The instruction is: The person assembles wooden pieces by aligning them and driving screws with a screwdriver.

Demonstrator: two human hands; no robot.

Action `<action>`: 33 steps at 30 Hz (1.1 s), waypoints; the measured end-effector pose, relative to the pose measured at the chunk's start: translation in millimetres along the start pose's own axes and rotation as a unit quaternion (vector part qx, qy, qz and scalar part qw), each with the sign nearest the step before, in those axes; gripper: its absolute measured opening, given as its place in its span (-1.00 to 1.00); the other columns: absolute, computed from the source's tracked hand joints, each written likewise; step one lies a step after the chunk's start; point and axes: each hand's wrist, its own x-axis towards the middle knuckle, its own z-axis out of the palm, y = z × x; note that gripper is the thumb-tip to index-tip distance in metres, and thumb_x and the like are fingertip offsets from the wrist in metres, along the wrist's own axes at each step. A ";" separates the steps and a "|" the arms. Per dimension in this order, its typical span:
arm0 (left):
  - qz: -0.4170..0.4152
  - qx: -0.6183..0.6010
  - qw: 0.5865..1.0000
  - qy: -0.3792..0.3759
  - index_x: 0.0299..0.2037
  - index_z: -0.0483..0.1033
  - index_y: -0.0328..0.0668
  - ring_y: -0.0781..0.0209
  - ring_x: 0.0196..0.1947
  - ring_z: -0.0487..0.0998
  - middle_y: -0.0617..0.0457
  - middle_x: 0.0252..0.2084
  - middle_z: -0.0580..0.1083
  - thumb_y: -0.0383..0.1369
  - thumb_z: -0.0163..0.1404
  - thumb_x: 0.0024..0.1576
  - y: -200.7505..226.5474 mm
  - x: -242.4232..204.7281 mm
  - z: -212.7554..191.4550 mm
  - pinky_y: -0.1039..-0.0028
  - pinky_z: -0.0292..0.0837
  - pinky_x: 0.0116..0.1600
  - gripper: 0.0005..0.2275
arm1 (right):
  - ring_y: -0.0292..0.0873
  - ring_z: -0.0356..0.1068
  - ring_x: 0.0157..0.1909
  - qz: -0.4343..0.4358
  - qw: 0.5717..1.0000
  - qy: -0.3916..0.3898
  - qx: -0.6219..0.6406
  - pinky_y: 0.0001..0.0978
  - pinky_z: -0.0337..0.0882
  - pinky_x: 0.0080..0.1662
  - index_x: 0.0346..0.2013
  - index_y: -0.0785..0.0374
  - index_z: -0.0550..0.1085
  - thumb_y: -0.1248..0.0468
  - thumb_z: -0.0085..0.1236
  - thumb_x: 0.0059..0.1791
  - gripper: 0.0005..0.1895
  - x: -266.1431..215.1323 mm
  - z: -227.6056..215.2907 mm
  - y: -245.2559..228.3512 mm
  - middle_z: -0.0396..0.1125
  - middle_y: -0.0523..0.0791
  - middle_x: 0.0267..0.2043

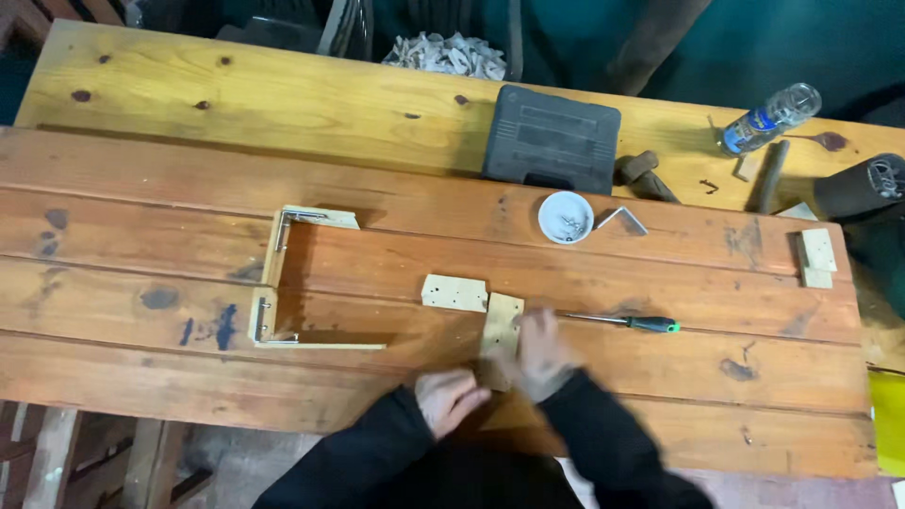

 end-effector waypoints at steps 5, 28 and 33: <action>-0.017 -0.124 0.975 -0.185 -0.42 0.41 -0.15 0.01 -0.42 0.46 0.01 -0.45 0.40 -0.20 -0.08 0.37 -23.7 -45.0 7.5 0.21 0.31 -0.29 -0.69 | 0.00 0.29 -0.10 0.055 0.974 -0.014 -0.222 -0.06 0.46 -0.03 -0.17 0.11 0.34 -0.35 0.06 -0.04 -0.40 -32.5 54.8 -26.0 0.24 -0.02 -0.10; 0.048 -0.020 0.993 -0.102 -0.34 0.49 -0.05 0.08 -0.31 0.49 0.15 -0.33 0.50 -0.13 0.02 0.33 -62.0 -117.3 -63.5 0.29 0.28 -0.18 -0.74 | 0.08 0.21 0.00 0.092 0.986 -0.001 -0.141 -0.01 0.35 -0.01 -0.02 -0.06 0.34 -0.01 0.19 -0.26 -0.46 62.3 87.8 -59.5 0.22 -0.08 0.10; 0.056 -0.064 0.986 -0.144 -0.39 0.45 -0.02 0.08 -0.31 0.51 0.15 -0.35 0.49 -0.15 0.05 0.32 -51.0 -102.2 -36.7 0.29 0.25 -0.24 -0.74 | 0.17 0.27 -0.10 0.011 0.980 0.089 -0.175 0.02 0.29 -0.01 -0.16 0.08 0.42 -0.02 0.29 -0.35 -0.46 78.7 108.2 -49.0 0.29 0.02 -0.12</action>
